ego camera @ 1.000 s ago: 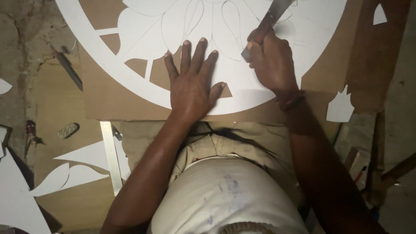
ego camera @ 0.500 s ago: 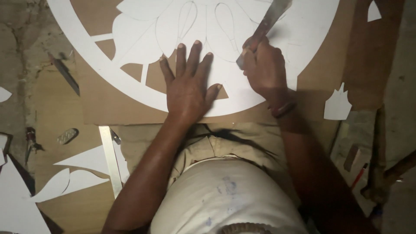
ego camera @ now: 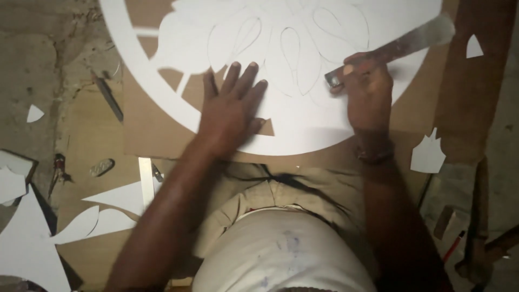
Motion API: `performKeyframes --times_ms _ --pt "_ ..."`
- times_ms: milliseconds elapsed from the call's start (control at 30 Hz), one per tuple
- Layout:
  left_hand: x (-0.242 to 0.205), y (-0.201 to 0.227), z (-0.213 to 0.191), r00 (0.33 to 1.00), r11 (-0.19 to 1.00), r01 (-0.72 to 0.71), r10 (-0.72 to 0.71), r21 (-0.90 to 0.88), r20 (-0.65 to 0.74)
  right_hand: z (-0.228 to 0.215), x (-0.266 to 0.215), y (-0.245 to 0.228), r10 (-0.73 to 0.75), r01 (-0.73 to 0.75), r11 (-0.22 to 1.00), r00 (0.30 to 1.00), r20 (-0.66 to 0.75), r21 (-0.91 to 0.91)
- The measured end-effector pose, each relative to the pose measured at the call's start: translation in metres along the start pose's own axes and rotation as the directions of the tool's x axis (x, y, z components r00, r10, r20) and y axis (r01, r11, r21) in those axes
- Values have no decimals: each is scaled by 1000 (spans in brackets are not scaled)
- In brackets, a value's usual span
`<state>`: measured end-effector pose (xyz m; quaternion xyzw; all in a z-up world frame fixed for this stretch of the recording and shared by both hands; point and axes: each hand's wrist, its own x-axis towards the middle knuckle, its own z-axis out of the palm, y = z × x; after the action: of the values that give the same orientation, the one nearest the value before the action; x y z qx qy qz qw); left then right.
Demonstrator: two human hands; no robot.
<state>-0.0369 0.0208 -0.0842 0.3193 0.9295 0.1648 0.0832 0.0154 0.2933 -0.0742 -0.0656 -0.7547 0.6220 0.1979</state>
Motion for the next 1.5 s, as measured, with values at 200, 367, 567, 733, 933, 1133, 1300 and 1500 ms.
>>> performKeyframes --times_ms 200,367,567,733,933,1133,1300,1500 --pt "-9 -30 -8 985 985 -168 169 -51 25 42 -7 -14 140 -120 982 981 133 -146" --pt "-21 -24 11 983 989 -85 64 -119 -169 49 -20 -12 80 -32 917 991 105 -397" --pt "-24 -26 15 965 982 -91 46 -165 -260 57 -21 -22 39 30 898 988 147 -438" --pt "-23 -25 15 965 980 -92 44 -175 -259 59 -21 -23 90 -28 879 990 109 -476" --pt "-20 -25 18 969 985 -67 26 -157 -247 63 -21 -24 26 69 842 986 168 -534" --pt "-24 -26 22 961 984 -83 37 -157 -276 62 -19 -37 80 99 793 961 263 -602" --pt "-22 -24 20 966 985 -64 21 -158 -256 61 -20 -44 123 73 788 954 274 -611" --pt "-21 -25 23 968 990 -57 23 -132 -249 60 -20 -55 217 16 776 932 292 -630"
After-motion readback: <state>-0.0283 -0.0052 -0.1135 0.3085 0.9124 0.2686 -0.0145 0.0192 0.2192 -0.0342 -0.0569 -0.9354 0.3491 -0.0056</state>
